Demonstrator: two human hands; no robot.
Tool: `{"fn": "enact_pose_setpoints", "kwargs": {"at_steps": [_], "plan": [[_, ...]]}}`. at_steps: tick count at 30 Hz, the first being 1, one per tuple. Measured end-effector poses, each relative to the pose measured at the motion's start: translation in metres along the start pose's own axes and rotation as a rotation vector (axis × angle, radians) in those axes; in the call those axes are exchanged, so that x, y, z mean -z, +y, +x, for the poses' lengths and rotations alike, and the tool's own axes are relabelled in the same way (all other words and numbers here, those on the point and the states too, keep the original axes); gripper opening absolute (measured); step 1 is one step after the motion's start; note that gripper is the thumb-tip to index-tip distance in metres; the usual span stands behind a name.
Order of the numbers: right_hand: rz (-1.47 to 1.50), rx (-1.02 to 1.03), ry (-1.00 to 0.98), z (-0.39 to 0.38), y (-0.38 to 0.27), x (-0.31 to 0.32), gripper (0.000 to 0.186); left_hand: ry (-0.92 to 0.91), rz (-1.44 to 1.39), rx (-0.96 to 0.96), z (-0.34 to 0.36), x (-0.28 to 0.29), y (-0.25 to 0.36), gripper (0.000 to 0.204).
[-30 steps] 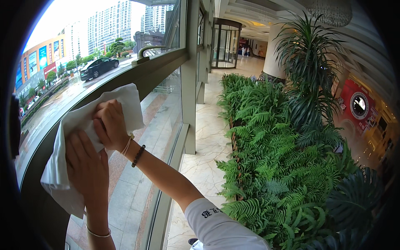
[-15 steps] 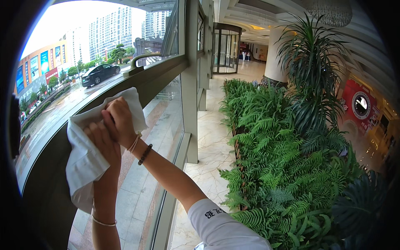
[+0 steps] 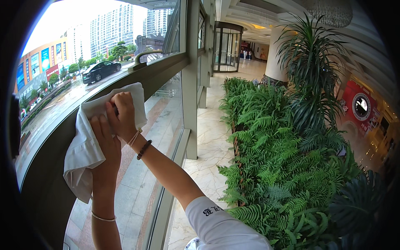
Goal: Cleaning and wiping glass window frames and glass panes with a white cloth.
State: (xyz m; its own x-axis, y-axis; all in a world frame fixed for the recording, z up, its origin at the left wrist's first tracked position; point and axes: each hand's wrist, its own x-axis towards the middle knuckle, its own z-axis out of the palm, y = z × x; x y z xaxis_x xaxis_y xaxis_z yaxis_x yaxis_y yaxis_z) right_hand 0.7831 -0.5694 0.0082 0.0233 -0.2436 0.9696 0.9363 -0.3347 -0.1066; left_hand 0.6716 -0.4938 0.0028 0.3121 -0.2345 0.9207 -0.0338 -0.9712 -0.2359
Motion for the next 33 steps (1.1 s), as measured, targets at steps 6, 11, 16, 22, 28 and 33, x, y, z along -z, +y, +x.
{"fn": "enact_pose_setpoints", "kwargs": {"at_steps": [6, 11, 16, 22, 28, 33], "plan": [[0.010, -0.005, 0.017, -0.008, -0.042, -0.014, 0.019, -0.014, 0.025, -0.004, -0.017, 0.039, -0.025, 0.060], [0.073, -0.020, -0.017, -0.020, -0.089, -0.027, 0.016, -0.071, -0.025, 0.067, -0.039, 0.072, -0.055, 0.061], [0.085, 0.065, -0.032, -0.025, -0.127, -0.029, 0.013, -0.045, -0.145, 0.043, -0.052, 0.101, -0.073, 0.062], [0.123, 0.083, -0.036, -0.031, -0.122, -0.033, 0.008, -0.059, -0.113, 0.013, -0.067, 0.089, -0.082, 0.058], [0.110, 0.190, -0.035, -0.020, -0.096, -0.021, 0.007, -0.191, 0.257, -0.046, -0.053, 0.090, -0.067, 0.055], [0.133, 0.169, -0.024, -0.016, -0.067, -0.019, 0.012, -0.183, 0.529, -0.142, -0.038, 0.082, -0.054, 0.051]]}}
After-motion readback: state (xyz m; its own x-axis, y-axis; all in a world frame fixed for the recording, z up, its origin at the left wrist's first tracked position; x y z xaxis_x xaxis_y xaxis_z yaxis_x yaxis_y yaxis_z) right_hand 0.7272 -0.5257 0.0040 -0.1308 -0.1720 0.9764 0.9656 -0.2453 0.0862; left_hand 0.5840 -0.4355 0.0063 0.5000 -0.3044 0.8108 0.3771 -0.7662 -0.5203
